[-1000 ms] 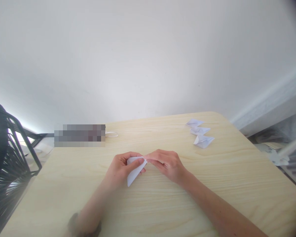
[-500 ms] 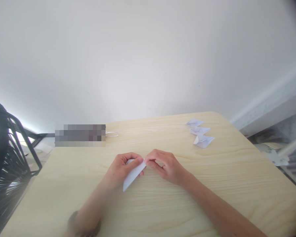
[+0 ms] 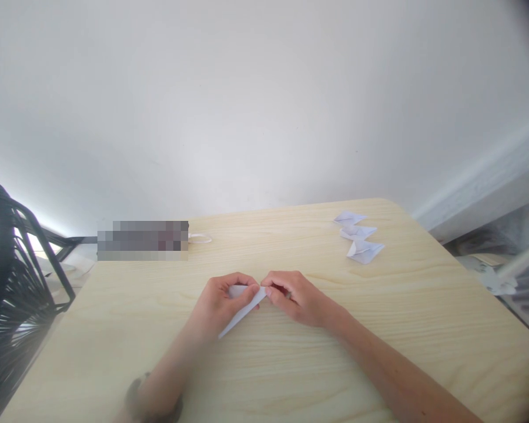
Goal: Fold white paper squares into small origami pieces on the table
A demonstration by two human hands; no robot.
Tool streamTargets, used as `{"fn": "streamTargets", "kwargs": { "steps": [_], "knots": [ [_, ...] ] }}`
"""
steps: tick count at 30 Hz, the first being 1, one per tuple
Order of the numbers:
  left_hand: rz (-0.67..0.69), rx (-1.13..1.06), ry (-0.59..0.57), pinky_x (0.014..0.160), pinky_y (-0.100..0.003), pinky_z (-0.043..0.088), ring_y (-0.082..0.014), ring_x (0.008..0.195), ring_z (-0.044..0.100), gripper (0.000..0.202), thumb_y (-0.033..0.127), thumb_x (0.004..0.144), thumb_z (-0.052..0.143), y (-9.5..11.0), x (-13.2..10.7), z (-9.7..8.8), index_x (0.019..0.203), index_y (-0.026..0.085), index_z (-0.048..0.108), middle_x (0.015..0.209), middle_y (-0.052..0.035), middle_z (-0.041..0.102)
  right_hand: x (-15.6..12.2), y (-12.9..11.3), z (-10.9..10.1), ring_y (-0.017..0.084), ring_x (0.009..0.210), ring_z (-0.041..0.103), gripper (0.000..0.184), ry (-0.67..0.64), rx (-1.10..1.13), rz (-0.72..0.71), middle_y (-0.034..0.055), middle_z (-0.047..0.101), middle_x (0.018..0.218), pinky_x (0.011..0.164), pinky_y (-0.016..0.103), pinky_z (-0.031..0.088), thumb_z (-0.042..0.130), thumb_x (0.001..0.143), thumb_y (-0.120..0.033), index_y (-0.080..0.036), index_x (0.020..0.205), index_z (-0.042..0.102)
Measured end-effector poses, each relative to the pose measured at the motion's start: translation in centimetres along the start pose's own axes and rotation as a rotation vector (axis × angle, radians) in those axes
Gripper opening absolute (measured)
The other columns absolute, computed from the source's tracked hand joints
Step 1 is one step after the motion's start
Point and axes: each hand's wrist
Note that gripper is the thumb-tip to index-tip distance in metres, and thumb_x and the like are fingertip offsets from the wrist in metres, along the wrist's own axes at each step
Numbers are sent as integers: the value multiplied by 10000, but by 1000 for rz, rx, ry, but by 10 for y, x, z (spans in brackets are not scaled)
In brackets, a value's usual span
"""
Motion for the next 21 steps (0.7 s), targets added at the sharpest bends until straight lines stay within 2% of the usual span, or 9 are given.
{"fn": "streamTargets", "kwargs": {
  "steps": [5, 11, 21],
  "knots": [
    [5, -11, -12, 487, -194, 404, -146, 564, 587, 249, 396, 729, 569, -1, 0, -2, 755, 157, 634, 626, -22, 674, -2, 0, -5, 92, 635, 494, 203, -65, 86, 19, -1, 566, 711, 591, 195, 368, 370, 825, -101, -144, 784, 564],
    [46, 54, -27, 514, -192, 400, -143, 595, 570, 261, 395, 750, 547, 0, -1, -2, 742, 148, 632, 653, -30, 668, 0, -3, 1, 68, 536, 410, 190, 2, -5, 7, -30, 489, 613, 508, 178, 308, 403, 836, -153, -140, 740, 566],
    [-2, -4, -30, 486, -185, 395, -137, 559, 574, 256, 395, 739, 564, -1, 0, -3, 767, 150, 634, 632, -28, 671, -2, -1, -7, 89, 631, 469, 195, -99, 85, 12, -6, 540, 709, 591, 193, 356, 371, 814, -81, -144, 776, 551]
  ]
}}
Point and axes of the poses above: each hand's wrist, its own x-axis towards the middle knuckle, its own z-axis out of the palm, y = z × x
